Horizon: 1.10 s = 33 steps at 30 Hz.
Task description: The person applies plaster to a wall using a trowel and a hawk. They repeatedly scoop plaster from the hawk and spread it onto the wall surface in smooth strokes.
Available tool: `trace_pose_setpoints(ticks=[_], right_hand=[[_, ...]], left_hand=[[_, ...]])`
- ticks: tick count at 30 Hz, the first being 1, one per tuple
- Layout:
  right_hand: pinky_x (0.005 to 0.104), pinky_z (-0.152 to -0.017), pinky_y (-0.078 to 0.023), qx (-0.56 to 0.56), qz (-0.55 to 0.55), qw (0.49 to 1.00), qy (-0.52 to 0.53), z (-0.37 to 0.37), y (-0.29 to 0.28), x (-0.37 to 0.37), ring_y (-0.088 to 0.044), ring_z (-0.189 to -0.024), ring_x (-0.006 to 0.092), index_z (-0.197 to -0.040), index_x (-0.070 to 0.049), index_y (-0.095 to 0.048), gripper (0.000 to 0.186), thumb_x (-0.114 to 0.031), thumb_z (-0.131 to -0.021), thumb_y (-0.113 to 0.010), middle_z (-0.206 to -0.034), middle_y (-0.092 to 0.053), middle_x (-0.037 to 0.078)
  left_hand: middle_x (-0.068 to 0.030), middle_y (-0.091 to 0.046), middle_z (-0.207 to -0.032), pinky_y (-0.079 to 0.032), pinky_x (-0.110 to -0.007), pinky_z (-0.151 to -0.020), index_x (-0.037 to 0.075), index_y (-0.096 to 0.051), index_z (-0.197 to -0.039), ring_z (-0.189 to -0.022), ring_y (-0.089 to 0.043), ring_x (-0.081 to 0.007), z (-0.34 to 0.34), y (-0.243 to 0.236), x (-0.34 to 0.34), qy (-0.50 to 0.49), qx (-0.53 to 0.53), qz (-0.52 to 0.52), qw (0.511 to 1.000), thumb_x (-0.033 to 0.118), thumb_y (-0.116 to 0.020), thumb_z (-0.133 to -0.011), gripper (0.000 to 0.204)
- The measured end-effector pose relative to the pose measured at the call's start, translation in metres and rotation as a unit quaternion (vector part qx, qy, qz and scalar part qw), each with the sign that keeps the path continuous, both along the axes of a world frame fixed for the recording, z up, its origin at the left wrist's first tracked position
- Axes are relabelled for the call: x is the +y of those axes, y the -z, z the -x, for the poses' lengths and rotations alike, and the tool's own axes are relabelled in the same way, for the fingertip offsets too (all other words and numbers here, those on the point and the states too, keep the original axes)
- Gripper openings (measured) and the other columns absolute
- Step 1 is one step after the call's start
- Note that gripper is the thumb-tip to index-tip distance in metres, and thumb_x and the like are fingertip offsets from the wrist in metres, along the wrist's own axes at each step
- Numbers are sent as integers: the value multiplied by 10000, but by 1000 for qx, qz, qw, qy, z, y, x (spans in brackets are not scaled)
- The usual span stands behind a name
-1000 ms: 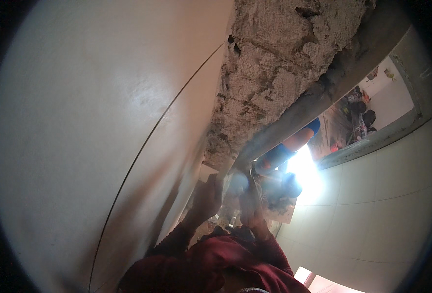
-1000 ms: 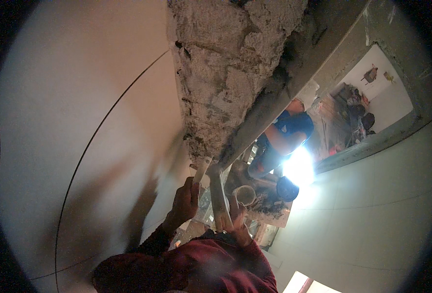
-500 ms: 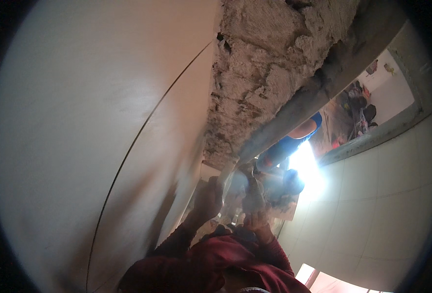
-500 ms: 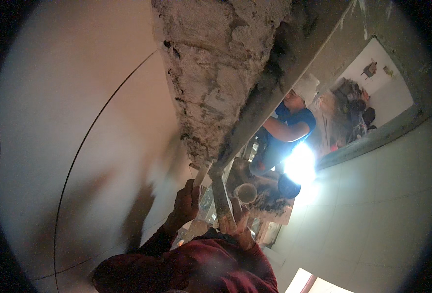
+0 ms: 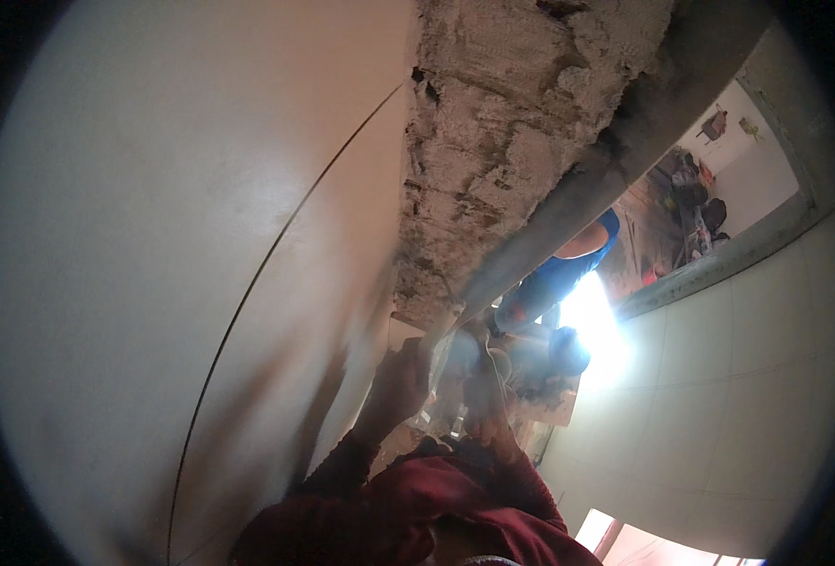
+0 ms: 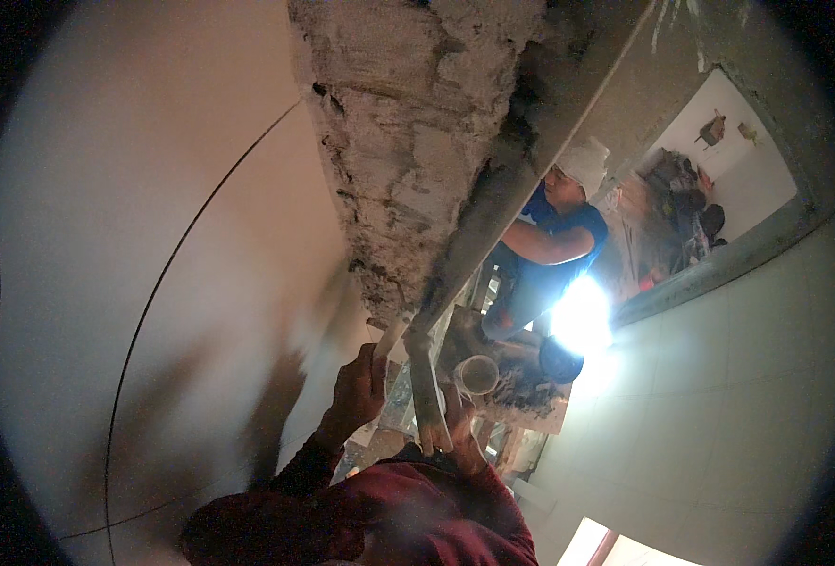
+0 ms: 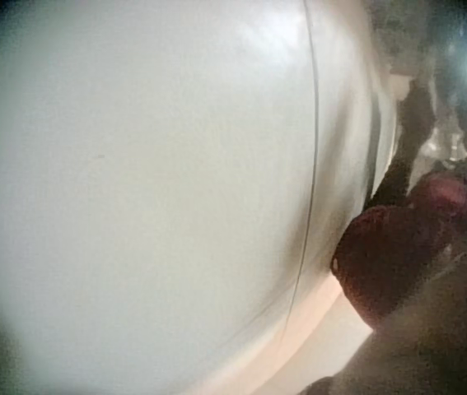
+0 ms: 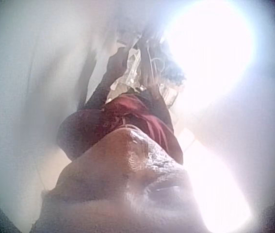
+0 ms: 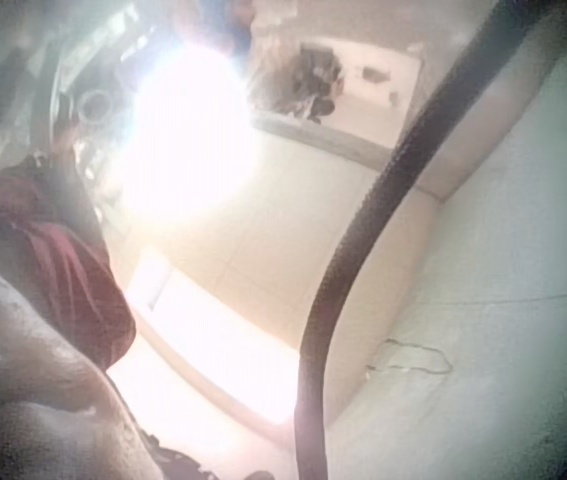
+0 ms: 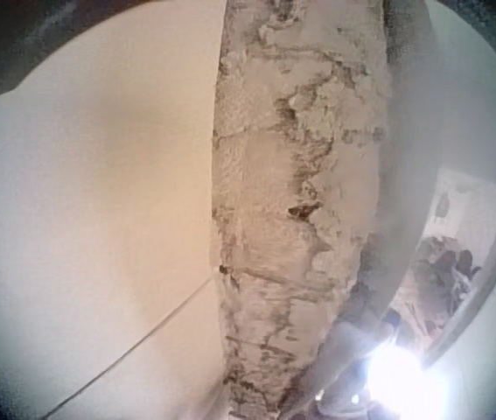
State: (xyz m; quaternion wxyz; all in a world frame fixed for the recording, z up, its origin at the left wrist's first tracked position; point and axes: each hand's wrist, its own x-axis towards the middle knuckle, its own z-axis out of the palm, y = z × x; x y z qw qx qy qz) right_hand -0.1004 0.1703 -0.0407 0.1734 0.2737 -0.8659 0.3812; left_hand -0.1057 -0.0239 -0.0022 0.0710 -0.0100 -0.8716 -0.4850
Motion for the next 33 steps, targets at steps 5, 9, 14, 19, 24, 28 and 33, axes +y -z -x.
trace_pose_setpoints(ticks=[5,9,14,19,24,28,33], right_hand=[[421,-629,-510,104,-120,987,30,-3,-28,-5,-652,-697,360,-1079,4,-566,374,-237,-805,-648,-801,-639,181],[405,-632,-511,38,29,998,36,-9,-34,-3,-657,-698,349,-1054,-2,-575,390,-280,-796,-665,-816,-649,184],[405,-635,-511,-80,111,990,21,-14,-39,-2,-659,-710,362,-1033,-7,-582,385,-299,-799,-671,-828,-658,190],[415,-639,-513,-85,108,990,34,-19,-35,10,-661,-730,371,-1030,-11,-583,367,-277,-796,-681,-832,-655,202],[403,-648,-516,-121,142,981,53,-24,-44,9,-668,-730,349,-1034,-5,-589,371,-237,-775,-718,-828,-663,181],[400,-681,-516,-112,152,981,46,-28,-33,19,-675,-760,331,-1046,-4,-590,386,-233,-770,-733,-850,-668,183],[412,-736,-506,-48,106,993,7,-21,-65,10,-681,-778,316,-1062,-1,-586,420,-250,-765,-748,-883,-678,181]], left_hand=[[-206,-596,-758,-476,-512,-588,33,-500,-998,-671,-594,-422,5,-26,-3,-14,6,31,999,176,-430,-973,161],[-209,-605,-770,-476,-503,-576,38,-501,-1011,-673,-600,-425,5,-24,3,-4,31,44,999,193,-414,-988,179],[-210,-602,-778,-472,-513,-586,34,-503,-1052,-662,-590,-435,-4,-18,6,-9,16,-44,999,195,-431,-980,191],[-211,-600,-776,-465,-533,-596,33,-506,-1066,-674,-593,-445,6,-25,14,43,74,-36,996,203,-433,-977,205],[-190,-595,-754,-477,-502,-565,35,-508,-1045,-645,-598,-413,11,-37,10,33,54,11,998,199,-444,-968,192],[-166,-597,-748,-486,-483,-550,43,-511,-1034,-627,-603,-387,10,-39,14,25,54,29,998,182,-465,-950,168],[-145,-592,-744,-493,-469,-552,45,-520,-1050,-622,-605,-371,12,-34,7,30,61,55,996,156,-500,-917,174]])
